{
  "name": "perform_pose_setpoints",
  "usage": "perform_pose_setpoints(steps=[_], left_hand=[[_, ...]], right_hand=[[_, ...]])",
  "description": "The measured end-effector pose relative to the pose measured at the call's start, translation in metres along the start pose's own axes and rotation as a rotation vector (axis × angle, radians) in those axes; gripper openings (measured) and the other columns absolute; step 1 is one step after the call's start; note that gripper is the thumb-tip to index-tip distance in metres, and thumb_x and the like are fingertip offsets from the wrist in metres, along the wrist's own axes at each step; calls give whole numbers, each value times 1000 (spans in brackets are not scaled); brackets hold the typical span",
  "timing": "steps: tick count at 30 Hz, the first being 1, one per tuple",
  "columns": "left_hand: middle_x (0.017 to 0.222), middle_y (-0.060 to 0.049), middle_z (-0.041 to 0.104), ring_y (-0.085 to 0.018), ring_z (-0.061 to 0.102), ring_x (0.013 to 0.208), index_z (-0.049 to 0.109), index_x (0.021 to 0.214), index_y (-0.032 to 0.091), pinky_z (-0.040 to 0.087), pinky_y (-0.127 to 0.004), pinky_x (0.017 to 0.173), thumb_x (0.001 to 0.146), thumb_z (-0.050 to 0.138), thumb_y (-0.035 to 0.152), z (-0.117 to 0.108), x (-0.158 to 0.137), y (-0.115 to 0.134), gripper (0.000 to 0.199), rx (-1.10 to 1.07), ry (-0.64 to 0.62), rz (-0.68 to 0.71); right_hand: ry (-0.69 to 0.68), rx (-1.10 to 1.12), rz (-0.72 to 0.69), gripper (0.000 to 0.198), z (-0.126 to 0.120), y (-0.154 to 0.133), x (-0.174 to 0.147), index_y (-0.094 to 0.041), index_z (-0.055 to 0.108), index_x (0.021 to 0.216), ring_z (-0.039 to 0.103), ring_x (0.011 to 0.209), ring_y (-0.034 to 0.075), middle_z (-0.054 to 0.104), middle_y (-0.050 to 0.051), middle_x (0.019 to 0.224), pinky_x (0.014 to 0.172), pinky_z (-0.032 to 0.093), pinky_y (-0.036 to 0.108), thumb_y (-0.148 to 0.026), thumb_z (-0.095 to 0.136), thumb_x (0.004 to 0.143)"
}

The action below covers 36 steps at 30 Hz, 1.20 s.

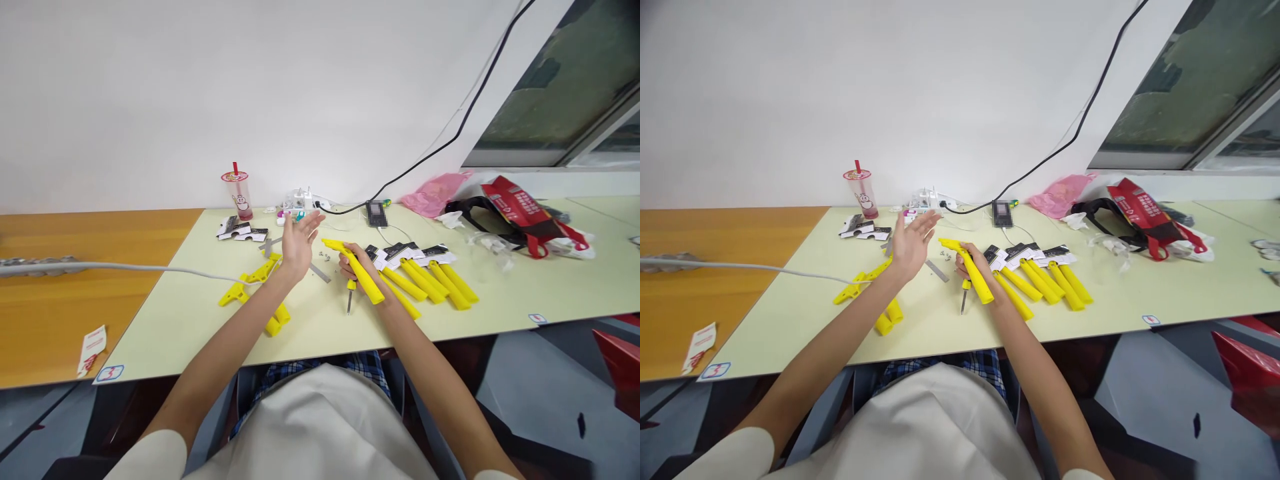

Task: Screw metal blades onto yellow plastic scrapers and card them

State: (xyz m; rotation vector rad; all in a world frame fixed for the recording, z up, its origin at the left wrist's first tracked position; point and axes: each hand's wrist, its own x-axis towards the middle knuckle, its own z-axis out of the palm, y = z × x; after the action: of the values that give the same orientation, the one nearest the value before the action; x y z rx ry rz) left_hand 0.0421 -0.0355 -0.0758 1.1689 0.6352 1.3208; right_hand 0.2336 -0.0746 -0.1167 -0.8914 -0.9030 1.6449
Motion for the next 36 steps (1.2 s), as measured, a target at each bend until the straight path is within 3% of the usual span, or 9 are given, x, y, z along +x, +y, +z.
perform_pose_setpoints(steps=[3, 5, 7, 10, 14, 18, 24, 31, 36], left_hand=[[119, -17, 81, -27, 76, 112, 76, 116, 17, 58, -41, 103, 101, 60, 69, -9, 22, -9, 57, 370, -163, 4], [112, -15, 80, -25, 74, 102, 75, 107, 17, 58, -39, 94, 99, 65, 57, -20, 33, -14, 43, 698, -343, 2], [113, -14, 79, -25, 72, 102, 74, 107, 17, 55, -38, 91, 99, 61, 47, -33, 43, -16, 33, 904, -400, 16], [105, -11, 80, -25, 72, 95, 76, 103, 18, 53, -35, 84, 92, 66, 39, -46, 56, -14, 26, 971, -496, -37], [86, -4, 81, -23, 72, 79, 81, 87, 21, 51, -30, 73, 64, 90, 31, -50, 67, -15, 27, 1011, -831, -212], [81, -2, 81, -23, 72, 76, 82, 87, 24, 48, -30, 69, 61, 97, 38, -50, 67, -20, 34, 1013, -1042, -313], [69, -3, 77, -20, 66, 63, 82, 73, 24, 41, -30, 60, 62, 96, 40, -58, 70, -21, 24, 1014, -1000, -290], [84, -11, 82, -21, 71, 72, 87, 93, 17, 51, -32, 68, 75, 92, 48, -56, 74, -1, 36, 806, -671, -198], [83, -10, 78, -17, 63, 71, 90, 96, 16, 49, -32, 68, 78, 94, 54, -40, 65, 16, 42, 620, -534, -192]], right_hand=[[9, 0, -4, 34, 0, 0, 0, -24, 52, 72, 21, 41, 7, 48, -6, 57, 34, 23, 20, -44, 69, 94], [11, -12, 9, 35, 0, 1, 0, -24, 50, 71, 22, 41, 7, 48, -6, 56, 34, 23, 21, -43, 69, 94], [14, -24, 26, 36, -1, 3, -1, -24, 50, 70, 23, 40, 8, 46, -5, 53, 34, 24, 21, -43, 69, 94], [28, -28, 30, 34, -2, 4, -1, -24, 52, 72, 24, 41, 8, 44, -6, 52, 34, 24, 21, -42, 69, 95], [38, -35, 40, 33, -2, 2, -1, -24, 54, 72, 22, 42, 8, 43, -6, 52, 34, 23, 21, -41, 68, 95], [45, -52, 61, 33, 0, -1, -3, -23, 54, 70, 21, 43, 8, 45, -6, 54, 33, 23, 21, -42, 69, 94], [53, -63, 87, 39, 2, -3, -5, -23, 51, 67, 18, 43, 7, 42, -6, 55, 33, 24, 21, -44, 70, 95], [45, -105, 80, 38, 8, -6, -10, -23, 54, 70, 22, 41, 7, 42, -7, 53, 33, 24, 20, -45, 76, 92], [44, -147, 76, 46, 9, -8, -11, -23, 51, 65, 25, 40, 7, 46, -5, 52, 32, 28, 21, -49, 77, 93]])
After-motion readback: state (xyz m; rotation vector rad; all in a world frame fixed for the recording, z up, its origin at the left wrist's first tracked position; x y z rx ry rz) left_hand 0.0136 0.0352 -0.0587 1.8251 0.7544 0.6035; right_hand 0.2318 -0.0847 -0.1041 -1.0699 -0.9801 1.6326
